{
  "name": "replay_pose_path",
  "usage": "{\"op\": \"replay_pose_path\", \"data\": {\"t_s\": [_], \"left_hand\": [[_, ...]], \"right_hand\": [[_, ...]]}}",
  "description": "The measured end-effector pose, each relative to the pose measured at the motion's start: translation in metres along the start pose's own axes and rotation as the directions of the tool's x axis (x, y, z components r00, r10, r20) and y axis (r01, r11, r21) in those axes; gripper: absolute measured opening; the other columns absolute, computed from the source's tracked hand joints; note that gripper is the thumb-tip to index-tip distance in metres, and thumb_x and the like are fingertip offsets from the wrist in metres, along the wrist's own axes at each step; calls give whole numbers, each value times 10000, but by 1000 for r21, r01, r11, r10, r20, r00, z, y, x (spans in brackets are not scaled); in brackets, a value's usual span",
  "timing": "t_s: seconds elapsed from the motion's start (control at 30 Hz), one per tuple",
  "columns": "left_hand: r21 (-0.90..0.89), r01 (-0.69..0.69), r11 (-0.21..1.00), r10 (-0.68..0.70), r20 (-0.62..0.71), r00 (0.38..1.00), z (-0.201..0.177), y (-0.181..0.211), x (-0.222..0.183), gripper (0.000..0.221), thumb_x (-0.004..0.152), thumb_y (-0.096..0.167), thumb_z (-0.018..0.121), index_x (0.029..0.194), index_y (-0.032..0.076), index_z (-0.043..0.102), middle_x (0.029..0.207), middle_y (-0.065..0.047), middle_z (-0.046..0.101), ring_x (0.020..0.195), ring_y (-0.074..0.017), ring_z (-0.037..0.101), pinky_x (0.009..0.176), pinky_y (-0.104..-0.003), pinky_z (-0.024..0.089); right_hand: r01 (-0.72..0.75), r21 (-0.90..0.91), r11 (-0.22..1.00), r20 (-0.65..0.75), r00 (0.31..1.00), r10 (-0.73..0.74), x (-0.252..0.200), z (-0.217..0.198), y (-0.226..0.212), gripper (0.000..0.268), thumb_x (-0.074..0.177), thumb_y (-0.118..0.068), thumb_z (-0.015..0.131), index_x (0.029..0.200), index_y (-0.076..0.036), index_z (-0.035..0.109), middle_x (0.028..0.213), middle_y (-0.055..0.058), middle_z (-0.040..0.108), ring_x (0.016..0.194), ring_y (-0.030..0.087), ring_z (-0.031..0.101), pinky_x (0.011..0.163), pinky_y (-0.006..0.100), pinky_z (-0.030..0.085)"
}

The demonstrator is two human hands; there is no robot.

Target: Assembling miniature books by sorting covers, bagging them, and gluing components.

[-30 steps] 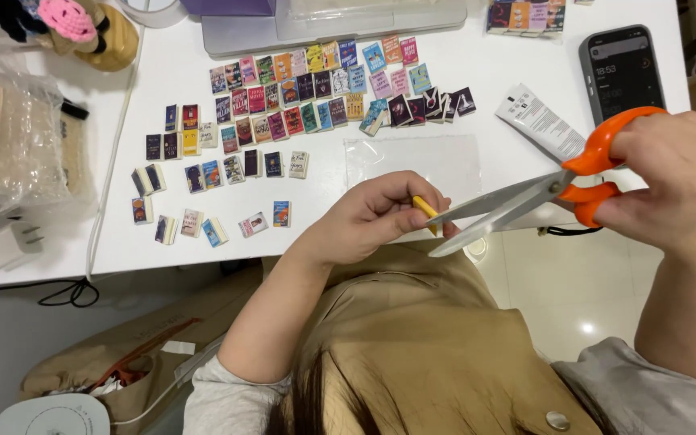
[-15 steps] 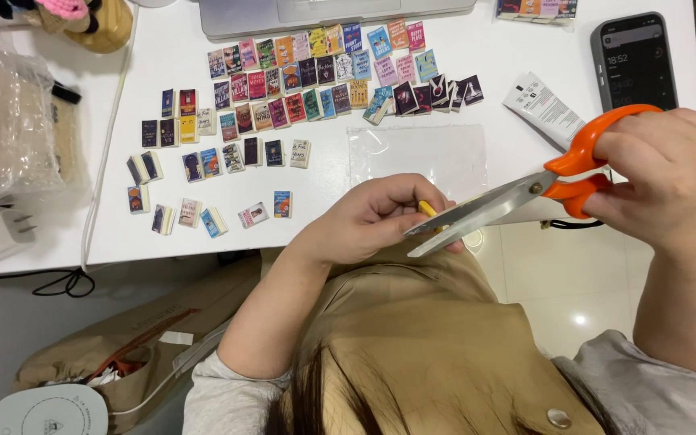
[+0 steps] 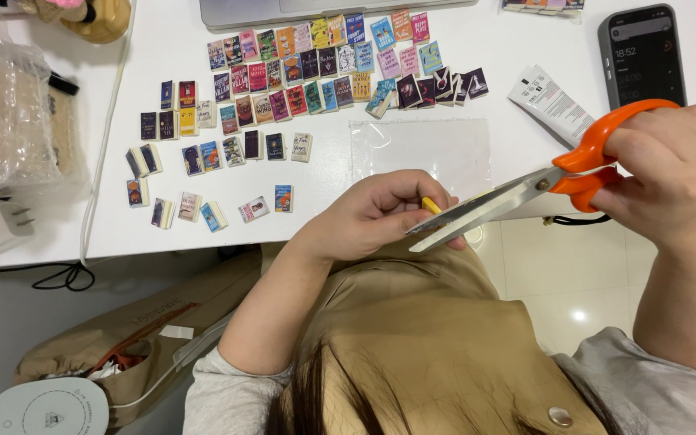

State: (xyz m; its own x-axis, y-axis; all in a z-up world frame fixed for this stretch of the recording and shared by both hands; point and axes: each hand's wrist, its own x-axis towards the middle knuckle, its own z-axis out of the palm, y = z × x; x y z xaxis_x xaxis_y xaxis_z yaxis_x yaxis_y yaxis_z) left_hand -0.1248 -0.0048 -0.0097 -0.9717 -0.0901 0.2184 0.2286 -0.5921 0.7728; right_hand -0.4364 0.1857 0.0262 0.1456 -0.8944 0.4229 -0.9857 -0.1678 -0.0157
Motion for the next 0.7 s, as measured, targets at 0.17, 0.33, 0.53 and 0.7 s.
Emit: {"op": "replay_pose_path", "data": {"t_s": [0.17, 0.33, 0.53, 0.7], "left_hand": [[39, 1, 999, -1, -9, 1000, 0, 0, -1, 170, 1127, 198, 509, 1209, 55, 551, 1149, -207, 711, 1144, -288, 726, 1010, -350, 590], [46, -11, 999, 11, -2, 1000, -1, -2, 0, 143, 1129, 161, 503, 1204, 52, 556, 1154, -175, 693, 1145, -287, 723, 1031, -352, 581], [54, -56, 997, 56, -6, 998, 2, 2, 0, 190, 1101, 211, 576, 1197, 48, 583, 1130, -114, 689, 1130, -251, 714, 1063, -364, 571], [183, -54, 982, 85, -163, 983, 11, 8, 0, 83, 1052, 71, 606, 1124, 30, 614, 1096, -154, 692, 1067, -232, 694, 973, -299, 561]], "right_hand": [[0, -10, 1000, -18, 1000, 0, -5, 3, 3, 595, 1047, -403, 984, 833, -19, 583, 738, 78, 620, 655, 278, 511, 660, 416, 322], [20, 35, 999, -53, 998, -18, -2, 4, 1, 641, 1032, -392, 981, 801, 10, 538, 692, 121, 579, 606, 299, 474, 612, 429, 306], [-323, 307, 895, 76, 946, 315, -8, 6, 12, 430, 888, 112, 987, 908, 136, 558, 1009, 253, 648, 1011, 379, 686, 819, 438, 535], [-521, 635, 571, 186, 820, 541, -31, 13, 79, 557, 895, 449, 392, 1370, 174, 295, 1499, 450, 339, 1336, 658, 530, 1030, 622, 564]]}}
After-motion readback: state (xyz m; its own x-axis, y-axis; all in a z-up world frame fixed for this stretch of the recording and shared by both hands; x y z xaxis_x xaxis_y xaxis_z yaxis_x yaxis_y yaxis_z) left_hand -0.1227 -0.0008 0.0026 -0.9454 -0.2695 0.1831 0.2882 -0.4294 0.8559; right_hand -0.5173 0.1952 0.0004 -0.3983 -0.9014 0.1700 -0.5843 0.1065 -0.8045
